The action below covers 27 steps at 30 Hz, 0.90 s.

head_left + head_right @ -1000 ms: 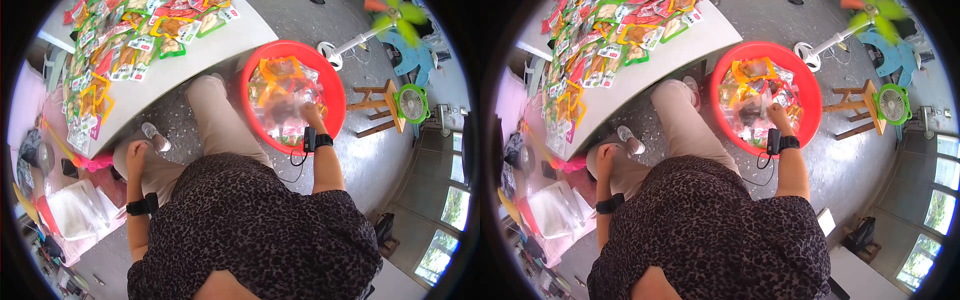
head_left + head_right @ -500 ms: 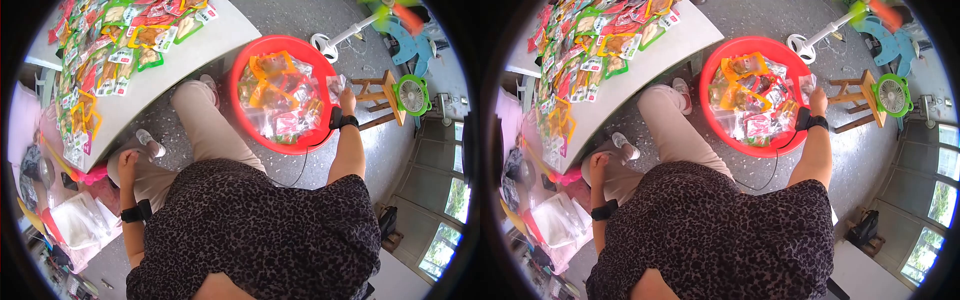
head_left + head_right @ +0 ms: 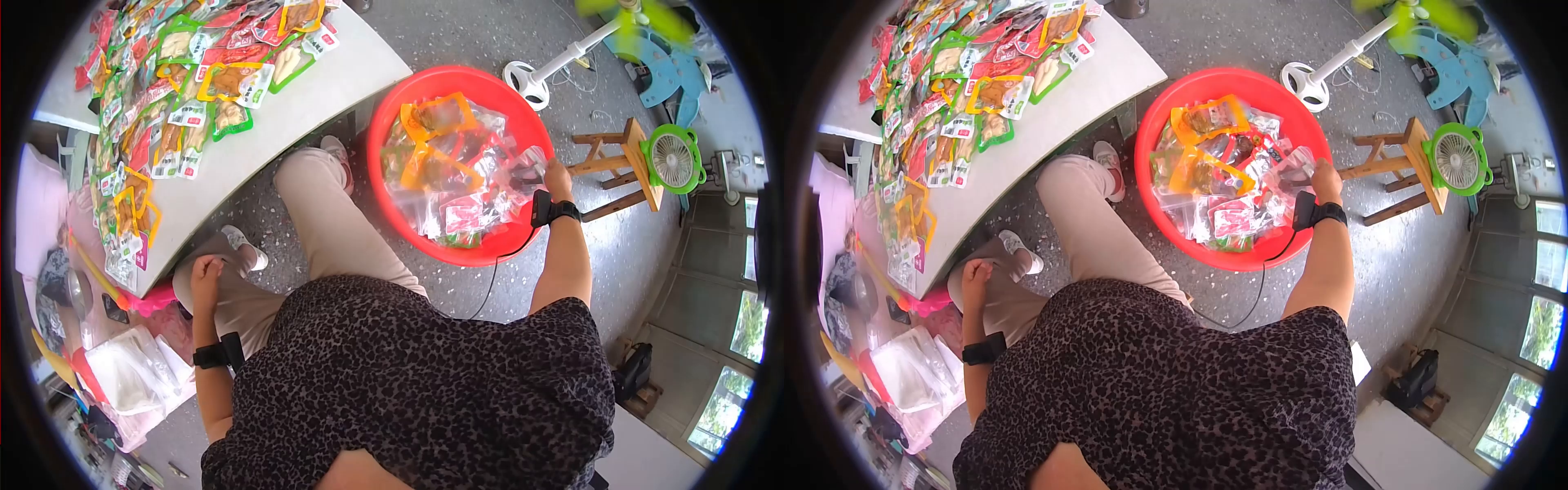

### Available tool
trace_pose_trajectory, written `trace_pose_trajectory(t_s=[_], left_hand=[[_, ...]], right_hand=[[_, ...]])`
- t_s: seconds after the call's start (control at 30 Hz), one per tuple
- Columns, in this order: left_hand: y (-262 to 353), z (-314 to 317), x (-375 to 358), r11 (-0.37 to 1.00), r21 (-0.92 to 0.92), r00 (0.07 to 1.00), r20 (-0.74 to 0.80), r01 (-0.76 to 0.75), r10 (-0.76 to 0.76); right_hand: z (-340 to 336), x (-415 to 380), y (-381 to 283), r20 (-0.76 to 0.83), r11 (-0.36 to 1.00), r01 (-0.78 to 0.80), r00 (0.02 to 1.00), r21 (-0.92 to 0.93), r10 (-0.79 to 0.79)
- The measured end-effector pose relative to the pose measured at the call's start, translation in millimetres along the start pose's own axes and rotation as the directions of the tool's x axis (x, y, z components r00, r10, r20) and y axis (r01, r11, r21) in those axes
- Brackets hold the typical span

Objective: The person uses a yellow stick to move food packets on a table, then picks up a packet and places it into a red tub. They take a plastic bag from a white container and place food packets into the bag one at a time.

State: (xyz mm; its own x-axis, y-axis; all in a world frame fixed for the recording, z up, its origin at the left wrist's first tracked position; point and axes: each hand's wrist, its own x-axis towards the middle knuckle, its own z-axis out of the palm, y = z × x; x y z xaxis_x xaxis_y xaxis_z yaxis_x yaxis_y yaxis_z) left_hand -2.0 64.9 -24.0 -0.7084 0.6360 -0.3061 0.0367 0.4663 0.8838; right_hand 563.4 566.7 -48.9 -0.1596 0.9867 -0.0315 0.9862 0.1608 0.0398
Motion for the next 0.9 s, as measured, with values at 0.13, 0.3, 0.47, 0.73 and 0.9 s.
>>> trace_pose_trajectory(t_s=[0.13, 0.3, 0.47, 0.73, 0.9], left_hand=[[1.7, 0.6, -0.3, 1.0, 0.007, 1.0, -0.008, -0.001, 0.001], [-4.9, -0.9, 2.0, 1.0, -0.001, 1.0, 0.003, -0.013, 0.013], [-2.8, 2.3, 0.9, 0.999, -0.015, 0.999, -0.022, -0.028, 0.028], [4.2, 2.6, -4.6, 0.994, -0.056, 0.995, -0.051, -0.091, 0.088], [10.9, -14.9, -13.6, 0.972, 0.05, 0.954, -0.188, -0.228, 0.234]], right_hand=[[-41.8, -5.2, -14.4, -0.121, 0.987, -0.08, 0.991, -0.141, 0.063], [-45.7, -20.2, 7.5, -0.106, 0.898, -0.439, 0.895, -0.035, 0.433], [-6.4, -21.1, 15.0, -0.003, 0.86, -0.482, 0.872, 0.167, 0.49], [1.3, -7.6, -91.4, -0.244, 0.858, 0.123, 0.97, 0.499, 0.003], [-47.2, -33.2, -230.1, -0.268, 0.55, 0.387, 0.92, 0.74, -0.287]])
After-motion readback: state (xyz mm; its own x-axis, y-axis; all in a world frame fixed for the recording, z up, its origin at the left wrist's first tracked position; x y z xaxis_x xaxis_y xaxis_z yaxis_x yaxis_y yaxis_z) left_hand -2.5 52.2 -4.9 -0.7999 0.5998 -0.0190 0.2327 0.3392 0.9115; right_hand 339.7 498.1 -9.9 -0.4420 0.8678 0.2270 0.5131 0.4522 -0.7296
